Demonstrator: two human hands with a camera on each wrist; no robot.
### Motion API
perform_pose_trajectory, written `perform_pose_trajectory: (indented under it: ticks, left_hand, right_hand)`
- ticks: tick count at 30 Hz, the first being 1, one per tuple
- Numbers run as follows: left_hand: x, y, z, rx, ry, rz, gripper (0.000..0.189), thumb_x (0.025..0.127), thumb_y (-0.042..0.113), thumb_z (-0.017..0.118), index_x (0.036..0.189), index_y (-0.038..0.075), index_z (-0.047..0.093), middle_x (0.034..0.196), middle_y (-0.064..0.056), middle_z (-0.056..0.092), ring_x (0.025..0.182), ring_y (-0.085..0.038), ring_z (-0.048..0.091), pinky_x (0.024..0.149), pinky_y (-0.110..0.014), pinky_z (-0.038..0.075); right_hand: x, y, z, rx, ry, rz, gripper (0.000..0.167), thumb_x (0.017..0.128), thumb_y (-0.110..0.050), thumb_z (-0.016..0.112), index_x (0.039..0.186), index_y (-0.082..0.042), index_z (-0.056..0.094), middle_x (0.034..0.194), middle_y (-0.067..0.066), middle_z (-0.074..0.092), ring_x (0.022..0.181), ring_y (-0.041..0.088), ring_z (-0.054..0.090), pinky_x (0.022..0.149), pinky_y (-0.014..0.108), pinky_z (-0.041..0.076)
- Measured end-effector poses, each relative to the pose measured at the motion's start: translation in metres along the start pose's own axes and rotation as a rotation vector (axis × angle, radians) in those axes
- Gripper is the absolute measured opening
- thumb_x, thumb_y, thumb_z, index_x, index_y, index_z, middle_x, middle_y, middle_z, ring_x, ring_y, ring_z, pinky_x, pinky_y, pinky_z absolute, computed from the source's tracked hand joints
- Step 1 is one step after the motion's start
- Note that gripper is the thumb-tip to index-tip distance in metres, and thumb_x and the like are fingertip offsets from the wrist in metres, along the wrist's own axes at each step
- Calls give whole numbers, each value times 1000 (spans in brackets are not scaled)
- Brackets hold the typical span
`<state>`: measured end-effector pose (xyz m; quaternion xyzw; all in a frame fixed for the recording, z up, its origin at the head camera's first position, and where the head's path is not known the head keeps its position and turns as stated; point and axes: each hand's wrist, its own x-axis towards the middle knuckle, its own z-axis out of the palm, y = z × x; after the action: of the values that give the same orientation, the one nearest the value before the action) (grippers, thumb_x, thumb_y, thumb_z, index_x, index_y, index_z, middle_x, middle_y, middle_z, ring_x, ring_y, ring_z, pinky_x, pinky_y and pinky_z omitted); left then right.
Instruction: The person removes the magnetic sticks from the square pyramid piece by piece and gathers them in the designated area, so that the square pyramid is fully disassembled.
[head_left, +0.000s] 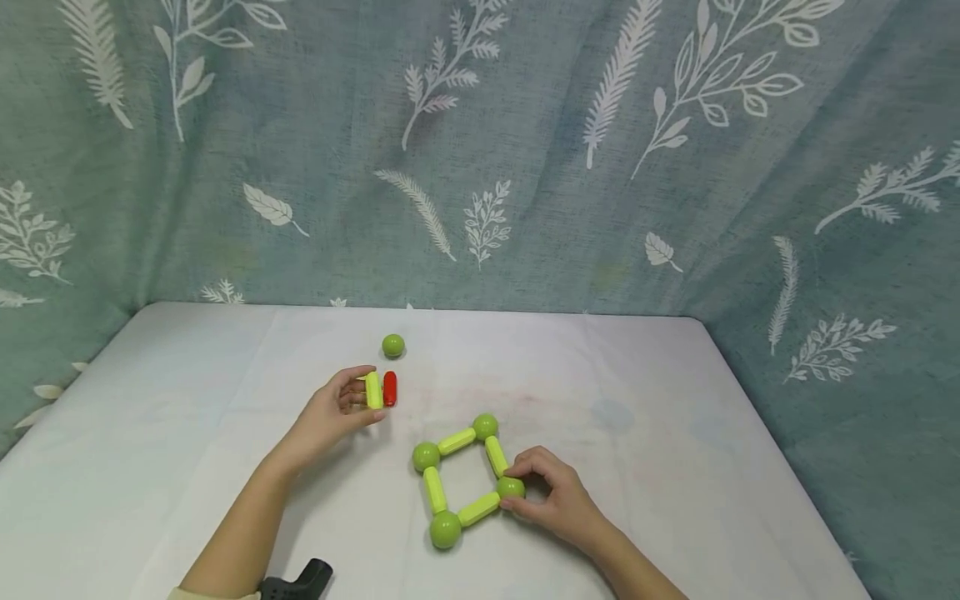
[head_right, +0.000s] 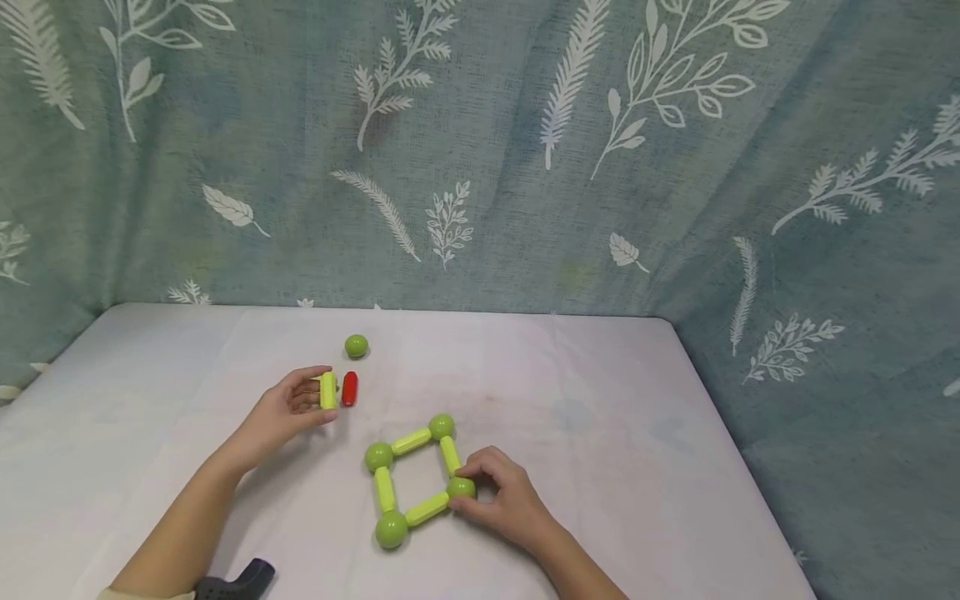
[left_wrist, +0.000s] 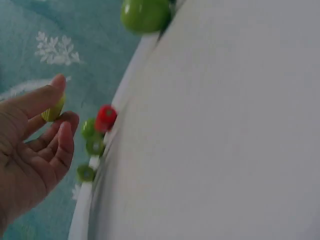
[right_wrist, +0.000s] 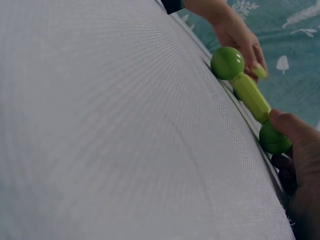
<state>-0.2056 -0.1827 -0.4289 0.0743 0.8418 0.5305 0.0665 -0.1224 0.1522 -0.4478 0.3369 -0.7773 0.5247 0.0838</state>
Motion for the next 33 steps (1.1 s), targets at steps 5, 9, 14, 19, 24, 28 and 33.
perform_pose_trajectory:
  ticks: [5,9,14,19,24,28,33]
  left_hand:
    - [-1,-11,-28,177,-6,49,71,83,22,74,141,6,38,118,-15,52,110,-30,51,80,-35,48]
    - [2,-20,-47,251,-18,63,71,83,24,74,141,4,39,114,-15,52,108,-32,51,81,-39,45]
    - [9,-37,-68,309,-66,44,72,82,21,74,140,-1,38,113,-18,52,106,-31,50,81,-38,45]
    - [18,-46,-81,344,-138,-7,72,81,19,75,139,-3,39,105,-14,52,91,-21,47,71,-27,42]
    - [23,-46,-85,321,-196,-5,72,81,21,74,139,-4,39,93,-9,45,78,-16,38,61,-26,35]
    - [25,-45,-83,327,-208,-2,74,81,24,75,140,-3,37,90,-8,44,77,-16,39,60,-26,35]
    - [23,-47,-82,300,-163,-5,83,78,25,78,143,-2,34,92,-9,45,74,-14,38,60,-26,35]
  right_hand:
    - [0,0,1,-4,5,-11,30,68,8,78,93,3,61,91,17,61,85,27,59,78,29,52]
    - [0,2,0,-13,4,-39,31,69,8,78,94,2,61,91,16,61,84,24,59,78,28,52]
    - [1,1,1,-6,6,-43,30,69,8,78,94,2,61,91,16,60,84,24,59,77,30,52]
    - [1,1,1,5,4,-22,29,70,7,78,93,2,62,91,16,61,84,25,59,76,33,53]
    - [0,3,1,7,6,-33,29,70,8,77,94,2,61,91,15,60,84,23,59,76,32,53]
    - [0,3,1,11,5,-32,29,71,7,77,94,2,61,92,15,60,84,22,59,76,32,53]
    - [0,5,2,12,2,-24,29,71,7,77,95,2,61,92,15,60,84,23,59,76,32,53]
